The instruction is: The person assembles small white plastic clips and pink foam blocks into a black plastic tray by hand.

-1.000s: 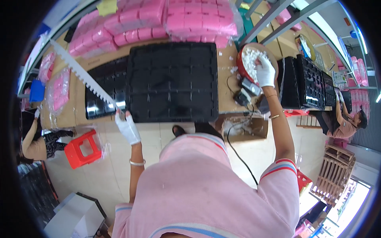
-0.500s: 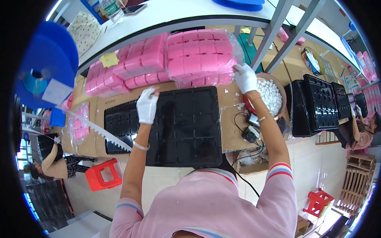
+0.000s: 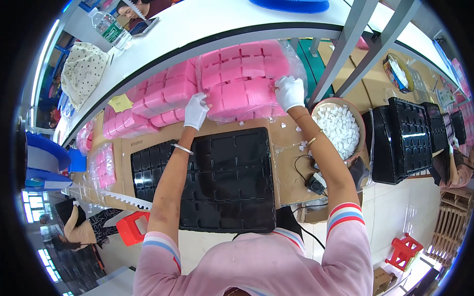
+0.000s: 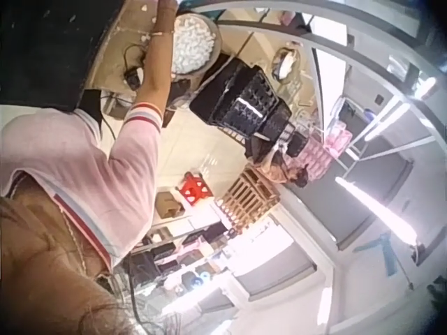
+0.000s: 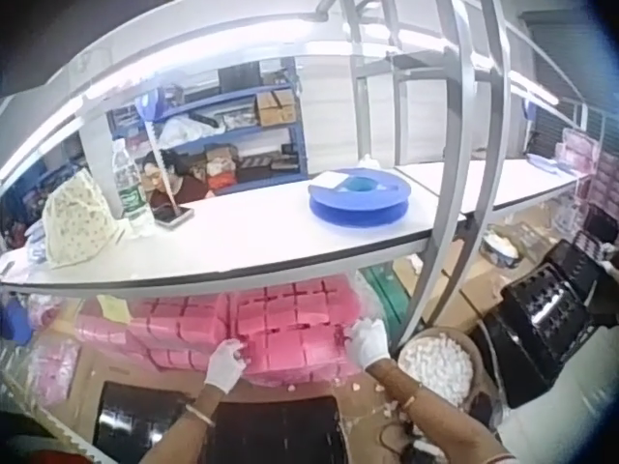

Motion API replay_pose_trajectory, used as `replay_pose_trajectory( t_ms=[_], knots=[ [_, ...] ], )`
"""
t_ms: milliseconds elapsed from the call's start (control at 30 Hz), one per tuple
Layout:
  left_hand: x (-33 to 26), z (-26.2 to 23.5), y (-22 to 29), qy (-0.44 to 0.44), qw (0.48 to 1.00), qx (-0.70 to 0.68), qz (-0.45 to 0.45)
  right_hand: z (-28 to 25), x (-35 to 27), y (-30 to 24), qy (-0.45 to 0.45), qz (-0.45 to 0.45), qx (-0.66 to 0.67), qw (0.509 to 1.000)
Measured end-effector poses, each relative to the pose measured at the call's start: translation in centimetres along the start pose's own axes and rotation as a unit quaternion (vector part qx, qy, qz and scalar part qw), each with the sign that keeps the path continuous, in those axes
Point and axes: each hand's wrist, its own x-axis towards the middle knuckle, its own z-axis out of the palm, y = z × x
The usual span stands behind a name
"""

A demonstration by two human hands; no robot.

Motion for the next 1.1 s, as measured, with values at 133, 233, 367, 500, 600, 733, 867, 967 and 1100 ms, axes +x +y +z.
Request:
replay_pose_trajectory(
  t_ms=[133,233,367,500,600,733,867,967,1100],
  knots=[
    [-0.8,-1.2,1.2,0.004,0.998,-0.032,0.053,-0.8,1.7,-0.6,0.048,0.011,0.048,0.998],
    [-0.6,-1.6,-0.8,0.045,0.982,0.037,0.181,-2.0,3.4,-1.4,0.089,0.001,0.072,0.993],
    [0.7,-1.2,-1.6,0.043,0.995,0.004,0.095,-3.2,5.1,-2.0,0.138,-0.011,0.100,0.985],
    [2.0,-2.5,-1.0,0.049,0.995,-0.077,0.029,-5.6,6.4,-3.3,0.117,-0.025,0.079,0.990],
    [1.6,-6.0,0.4,0.101,0.985,0.010,0.138,-8.6,5.7,-5.3,0.110,-0.062,0.067,0.990],
    [-3.2,-12.1,2.1,0.066,0.988,0.029,0.136,-15.2,0.0,-9.7,0.019,-0.123,0.021,0.992],
    [-12.1,-15.7,1.8,-0.016,0.999,-0.002,0.048,-17.0,-8.8,-13.1,-0.109,-0.210,0.078,0.969],
    [-19.8,-16.8,-0.7,-0.046,0.995,-0.069,0.053,-18.3,-14.2,-16.3,-0.204,-0.217,0.150,0.943],
    [-27.9,-17.1,-1.8,-0.083,0.992,-0.091,-0.027,-18.2,-18.6,-18.4,-0.240,-0.212,0.189,0.928]
  ],
)
